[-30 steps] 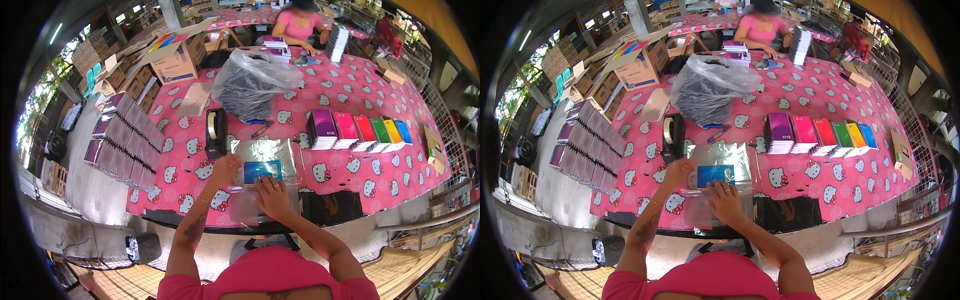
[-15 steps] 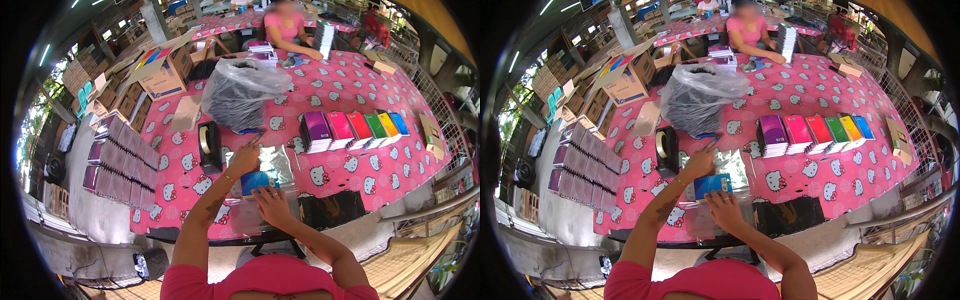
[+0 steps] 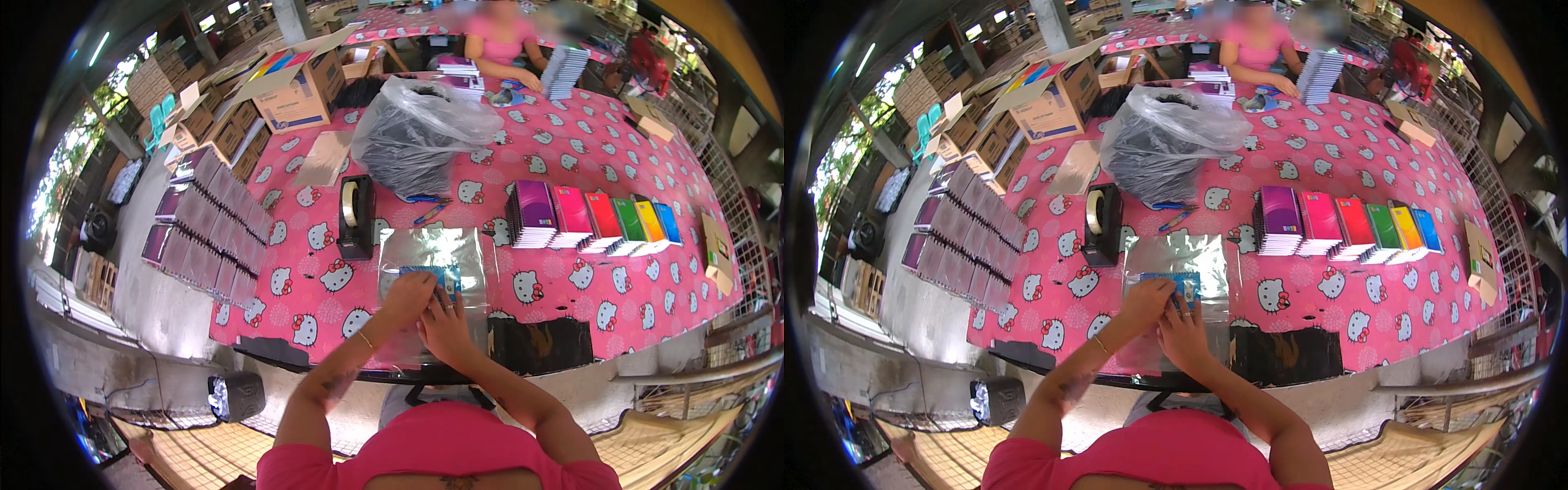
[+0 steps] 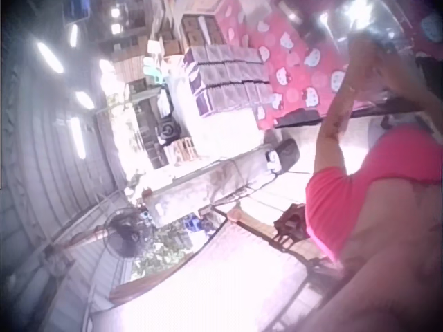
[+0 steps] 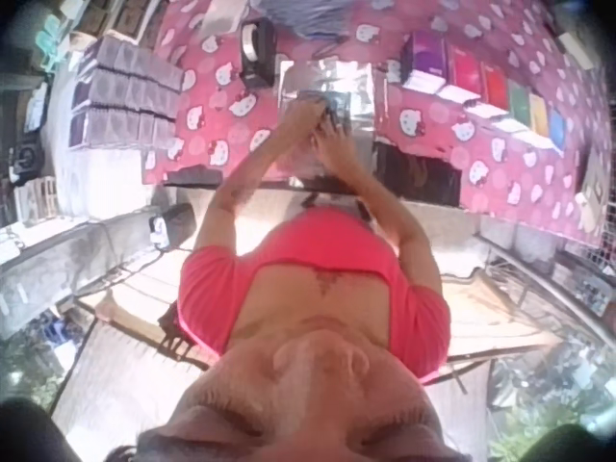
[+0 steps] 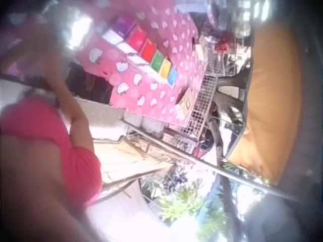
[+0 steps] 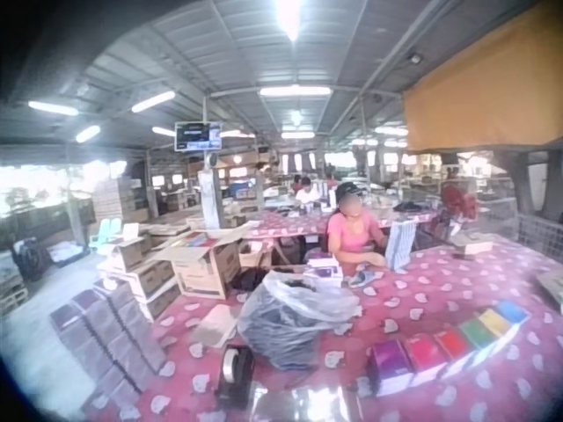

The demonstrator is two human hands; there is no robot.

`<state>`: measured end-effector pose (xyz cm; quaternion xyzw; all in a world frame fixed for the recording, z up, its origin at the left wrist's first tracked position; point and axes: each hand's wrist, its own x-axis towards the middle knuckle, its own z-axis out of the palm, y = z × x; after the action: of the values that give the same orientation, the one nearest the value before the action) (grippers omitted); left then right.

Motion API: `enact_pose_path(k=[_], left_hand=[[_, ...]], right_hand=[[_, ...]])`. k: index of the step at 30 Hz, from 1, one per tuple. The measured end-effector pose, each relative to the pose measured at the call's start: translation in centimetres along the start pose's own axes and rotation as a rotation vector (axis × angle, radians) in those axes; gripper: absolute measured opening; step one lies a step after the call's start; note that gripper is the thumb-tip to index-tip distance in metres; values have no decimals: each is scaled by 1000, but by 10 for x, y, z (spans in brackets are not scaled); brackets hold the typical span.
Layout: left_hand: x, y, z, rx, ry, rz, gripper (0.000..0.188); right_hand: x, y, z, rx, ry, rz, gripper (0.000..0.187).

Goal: The person places colorful spiral-bound notebooks into clear plastic bags and seals them with tape. They repeat this process for multiple notebooks, arranging them on a pink Hello Kitty tablecloth in a warehouse-like setting.

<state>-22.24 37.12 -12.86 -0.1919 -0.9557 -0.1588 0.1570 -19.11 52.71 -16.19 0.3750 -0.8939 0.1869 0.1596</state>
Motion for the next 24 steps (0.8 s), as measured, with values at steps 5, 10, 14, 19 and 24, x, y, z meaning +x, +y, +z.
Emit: enact_pose_path(k=[5,10,14,19,24], left_hand=[[-11,20,13,-112,34,-204,23],[-10,18,-12,-326,-130,-385,36],[-27,23,16,0,13,-160,44],[-18,23,-1,119,-20,-118,43],[-63,-50,-34,437,85,7,45]], right_hand=[[-2,5,13,37,-60,27,58],[3,17,4,621,-60,322,62],[13,23,-26,215,58,119,56],[13,55,-15,-88,-68,-120,52],[16,51,-26,-151,-106,-149,52]])
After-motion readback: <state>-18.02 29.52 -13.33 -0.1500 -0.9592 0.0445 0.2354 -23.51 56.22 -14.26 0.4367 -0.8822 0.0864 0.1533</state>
